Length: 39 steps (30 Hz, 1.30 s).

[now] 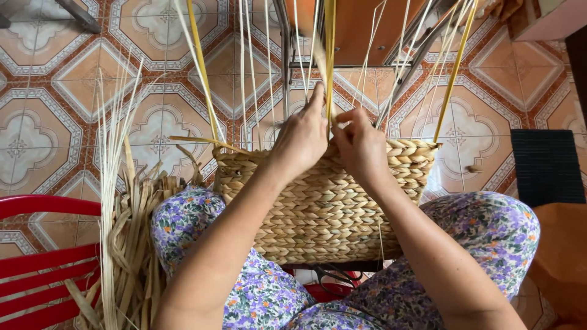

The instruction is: The person sits on the floor weaving a basket from dried palm strips, folding and threading strips over and under the woven wall to build up the rim. They pull strips tight, bend them around the edge, and reach to a pile of spare strips beside them to continue weaving.

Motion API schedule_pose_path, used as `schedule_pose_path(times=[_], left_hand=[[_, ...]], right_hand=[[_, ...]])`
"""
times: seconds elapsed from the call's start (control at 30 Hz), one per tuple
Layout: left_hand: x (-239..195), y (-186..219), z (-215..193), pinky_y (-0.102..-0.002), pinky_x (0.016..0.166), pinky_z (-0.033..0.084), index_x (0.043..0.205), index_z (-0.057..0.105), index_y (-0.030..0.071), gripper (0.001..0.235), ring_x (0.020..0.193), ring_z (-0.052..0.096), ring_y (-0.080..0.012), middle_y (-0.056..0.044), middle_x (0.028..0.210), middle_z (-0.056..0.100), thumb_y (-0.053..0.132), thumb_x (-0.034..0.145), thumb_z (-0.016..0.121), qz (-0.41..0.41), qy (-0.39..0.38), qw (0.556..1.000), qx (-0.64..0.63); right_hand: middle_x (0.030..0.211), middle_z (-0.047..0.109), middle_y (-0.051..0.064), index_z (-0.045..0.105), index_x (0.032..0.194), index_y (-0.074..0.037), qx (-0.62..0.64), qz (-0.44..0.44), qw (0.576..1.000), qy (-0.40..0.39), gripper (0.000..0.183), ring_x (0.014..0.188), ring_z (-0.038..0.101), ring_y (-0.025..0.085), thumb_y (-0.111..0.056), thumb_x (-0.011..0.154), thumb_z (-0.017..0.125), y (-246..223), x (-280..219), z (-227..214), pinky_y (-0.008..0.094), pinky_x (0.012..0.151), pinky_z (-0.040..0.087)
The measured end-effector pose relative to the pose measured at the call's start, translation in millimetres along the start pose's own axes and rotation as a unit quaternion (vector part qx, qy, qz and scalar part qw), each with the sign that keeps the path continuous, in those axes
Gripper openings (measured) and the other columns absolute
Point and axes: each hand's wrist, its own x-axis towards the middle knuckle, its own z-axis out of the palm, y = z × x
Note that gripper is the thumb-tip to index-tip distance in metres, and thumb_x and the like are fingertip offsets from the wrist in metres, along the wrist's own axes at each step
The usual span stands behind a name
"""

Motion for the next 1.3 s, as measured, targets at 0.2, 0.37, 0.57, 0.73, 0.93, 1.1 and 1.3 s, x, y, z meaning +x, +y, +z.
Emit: schedule_pose_path(times=[0.2,0.37,0.57,0.73,0.93,1.1,1.3], left_hand=[[60,-56,32,-0.020,0.048,0.058,0.143,0.043,-0.002,0.056,0.060,0.065,-0.0090,-0.001,0.086,0.067,0.020,0.096,0.065,0.079,0.117,0.939,-0.313],[-1,-63,52,-0.023,0.043,0.050,0.109,0.067,-0.002,0.036,0.053,0.058,-0.0121,-0.010,0.075,0.066,0.028,0.109,0.048,0.033,0.089,0.965,-0.244],[-40,-87,43,-0.020,0.040,0.047,0.108,0.066,0.007,0.032,0.051,0.056,-0.0112,0.000,0.082,0.070,0.030,0.104,0.045,0.014,0.115,0.940,-0.320],[-69,-98,40,-0.030,0.057,0.054,0.104,0.061,0.003,0.042,0.071,0.061,-0.0160,-0.010,0.098,0.059,0.040,0.087,0.074,0.170,0.326,0.930,0.017],[-104,-72,10,-0.040,0.069,0.056,0.095,0.057,0.009,0.022,0.081,0.063,-0.0230,-0.007,0.097,0.061,0.025,0.087,0.069,0.230,0.355,0.867,0.263],[-143,-82,-15,-0.023,0.055,0.055,0.110,0.068,0.006,0.015,0.073,0.067,-0.0152,-0.006,0.086,0.071,0.014,0.097,0.068,0.197,0.145,0.963,0.114],[-154,-20,-91,-0.041,0.081,0.054,0.091,0.077,0.011,0.019,0.096,0.060,-0.0306,-0.008,0.099,0.072,0.023,0.077,0.084,0.325,0.397,0.823,0.246]], right_hand=[[0.070,0.070,0.020,0.065,0.108,-0.007,-0.186,-0.024,0.977,-0.106,0.015,0.061,0.069,0.036,-0.017,0.102,0.055,3,3,1,0.049,0.056,0.053],[0.080,0.073,0.017,0.061,0.116,-0.006,-0.126,-0.035,0.983,-0.128,0.017,0.065,0.071,0.031,-0.013,0.104,0.051,7,-1,-4,0.046,0.059,0.056],[0.101,0.076,0.009,0.056,0.127,-0.003,0.103,-0.015,0.990,-0.094,0.028,0.068,0.071,0.015,0.001,0.101,0.050,4,-4,-12,0.032,0.059,0.060],[0.101,0.076,0.006,0.058,0.128,-0.006,0.253,0.099,0.955,-0.118,0.028,0.065,0.066,0.008,0.000,0.102,0.051,3,1,-29,0.024,0.058,0.058],[0.104,0.076,0.011,0.069,0.122,-0.003,0.285,0.069,0.954,-0.064,0.018,0.066,0.058,0.008,-0.008,0.109,0.057,1,-6,-44,0.023,0.057,0.050],[0.118,0.073,0.016,0.066,0.130,-0.002,0.006,-0.196,0.966,-0.166,0.039,0.088,0.075,0.021,-0.008,0.091,0.069,-26,-11,-41,0.031,0.074,0.063],[0.103,0.077,0.010,0.072,0.117,-0.009,-0.032,-0.229,0.967,-0.106,0.025,0.084,0.075,0.021,-0.012,0.093,0.076,10,-9,2,0.032,0.076,0.064]])
